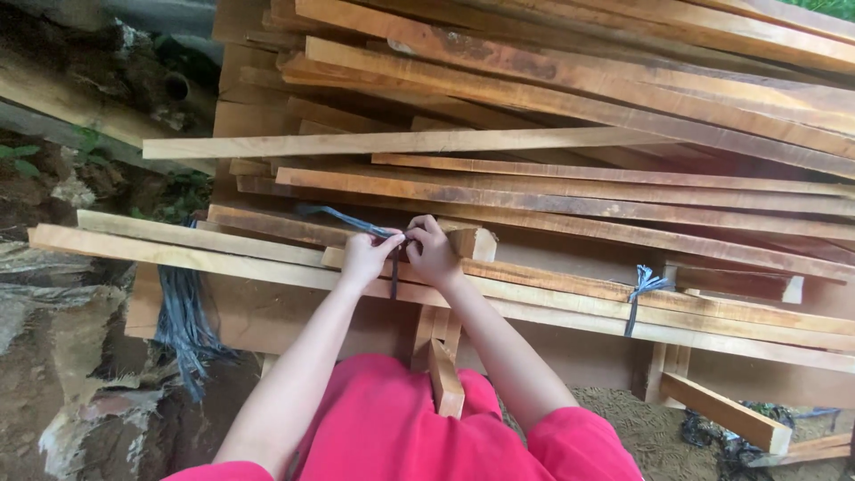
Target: Organizing and bundling long wooden planks together using black straps.
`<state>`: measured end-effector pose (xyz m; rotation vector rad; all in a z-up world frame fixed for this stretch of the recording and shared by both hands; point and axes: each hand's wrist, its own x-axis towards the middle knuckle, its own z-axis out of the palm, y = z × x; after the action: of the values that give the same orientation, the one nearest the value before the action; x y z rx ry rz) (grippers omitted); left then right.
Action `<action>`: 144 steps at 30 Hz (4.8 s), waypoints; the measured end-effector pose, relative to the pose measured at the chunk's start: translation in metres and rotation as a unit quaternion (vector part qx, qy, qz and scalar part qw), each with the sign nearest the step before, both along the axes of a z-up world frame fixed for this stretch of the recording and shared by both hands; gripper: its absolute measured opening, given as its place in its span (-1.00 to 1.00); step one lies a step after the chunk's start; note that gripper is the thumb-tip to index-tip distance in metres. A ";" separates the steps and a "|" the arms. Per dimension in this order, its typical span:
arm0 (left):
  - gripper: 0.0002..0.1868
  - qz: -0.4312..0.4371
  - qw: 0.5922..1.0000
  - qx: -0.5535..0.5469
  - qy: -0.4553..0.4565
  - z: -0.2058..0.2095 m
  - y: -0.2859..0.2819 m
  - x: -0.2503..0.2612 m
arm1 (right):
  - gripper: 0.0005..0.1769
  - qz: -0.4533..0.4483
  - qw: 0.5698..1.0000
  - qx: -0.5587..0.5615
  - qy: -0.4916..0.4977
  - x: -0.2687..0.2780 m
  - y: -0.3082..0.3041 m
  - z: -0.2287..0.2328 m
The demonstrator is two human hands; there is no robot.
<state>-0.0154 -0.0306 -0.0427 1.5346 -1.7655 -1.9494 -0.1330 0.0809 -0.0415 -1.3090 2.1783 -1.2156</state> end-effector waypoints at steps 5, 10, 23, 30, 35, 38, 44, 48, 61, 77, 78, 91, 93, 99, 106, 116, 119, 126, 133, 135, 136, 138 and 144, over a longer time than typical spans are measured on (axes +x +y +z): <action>-0.72 0.126 0.985 0.103 0.055 0.012 0.002 0.001 | -0.82 0.013 0.984 0.087 -0.156 -0.011 0.009 -0.023; -0.69 0.139 0.983 0.113 0.048 0.008 0.001 0.003 | -0.75 0.001 0.987 0.059 -0.147 -0.004 0.011 -0.020; -0.74 0.144 0.977 0.145 0.056 0.004 0.007 0.003 | -0.60 0.035 0.998 -0.020 -0.049 0.002 0.014 -0.003; -0.74 0.191 0.971 0.101 0.101 0.015 0.020 -0.002 | -0.81 -0.069 0.987 -0.048 -0.134 0.005 -0.017 0.000; -0.68 0.104 0.983 -0.054 0.140 0.050 0.030 0.011 | -0.75 -0.142 0.971 0.144 -0.128 0.001 -0.039 -0.012; -0.70 0.013 0.969 -0.184 0.165 0.039 0.038 0.030 | -0.74 -0.137 0.949 0.271 -0.083 -0.012 -0.039 -0.057; -0.75 -0.133 0.925 -0.305 0.184 0.055 0.042 0.059 | -0.70 -0.161 0.912 0.367 -0.088 -0.017 -0.048 -0.054; -0.64 -0.210 0.892 -0.341 0.210 0.054 0.021 0.041 | -0.74 -0.135 0.893 0.410 -0.123 -0.033 -0.039 -0.146; -0.67 -0.293 0.878 -0.306 0.224 0.057 0.023 0.022 | -0.59 -0.046 0.889 0.448 -0.079 -0.027 -0.053 -0.140; -0.69 -0.304 0.741 -0.598 0.035 -0.013 0.001 0.042 | -0.64 -0.080 0.877 0.439 -0.180 -0.032 -0.049 -0.230; -0.85 -0.283 0.770 -0.570 0.040 -0.010 0.004 0.033 | -0.65 -0.086 0.874 0.435 -0.196 -0.034 -0.047 -0.239; -0.60 -0.372 0.861 -0.296 -0.181 0.012 0.004 -0.024 | -0.60 -0.071 0.858 0.467 -0.204 -0.038 -0.055 -0.154; -0.65 -0.395 0.849 -0.339 -0.089 0.000 0.018 0.000 | -0.67 -0.162 0.856 0.420 -0.256 -0.048 -0.053 -0.192; -0.83 -0.346 0.844 -0.410 0.005 -0.017 0.035 0.039 | -0.62 -0.215 0.851 0.367 -0.307 -0.034 -0.053 -0.155; -0.87 -0.276 0.842 -0.461 0.044 -0.038 0.045 0.041 | -0.54 -0.090 0.901 0.385 -0.177 -0.029 -0.052 -0.082; -0.93 -0.264 0.846 -0.460 0.061 -0.024 0.045 0.042 | -0.73 -0.066 0.934 0.332 -0.117 0.001 -0.018 -0.017; -0.87 -0.252 0.868 -0.420 0.075 -0.028 0.045 0.045 | -0.69 -0.098 0.965 0.238 -0.041 0.007 -0.008 -0.047; -0.75 -0.279 0.853 -0.428 0.104 -0.038 0.041 0.052 | -0.71 -0.099 0.967 0.235 0.020 0.011 -0.010 -0.027; -0.36 -0.297 0.829 -0.446 0.163 -0.017 0.032 0.064 | -0.70 -0.085 0.972 0.215 0.046 0.009 -0.009 -0.024; -0.44 -0.299 0.815 -0.458 0.192 -0.014 0.027 0.064 | -0.70 -0.088 0.970 0.216 0.071 0.010 -0.009 -0.022; -0.44 -0.300 0.814 -0.458 0.193 -0.012 0.025 0.065 | -0.70 -0.088 0.970 0.217 0.071 0.011 -0.008 -0.024; -0.57 -0.304 0.808 -0.459 0.212 -0.009 0.020 0.064 | -0.74 -0.087 0.969 0.222 0.065 0.010 -0.007 -0.027; -0.81 -0.272 0.856 -0.390 0.200 -0.024 0.007 0.059 | -0.71 -0.095 0.969 0.215 0.075 0.013 -0.008 -0.028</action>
<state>0.0434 -0.0238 -0.0662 0.3583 -2.4666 -1.2304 -0.1195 0.0730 -0.0698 -1.0567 2.5373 -0.6552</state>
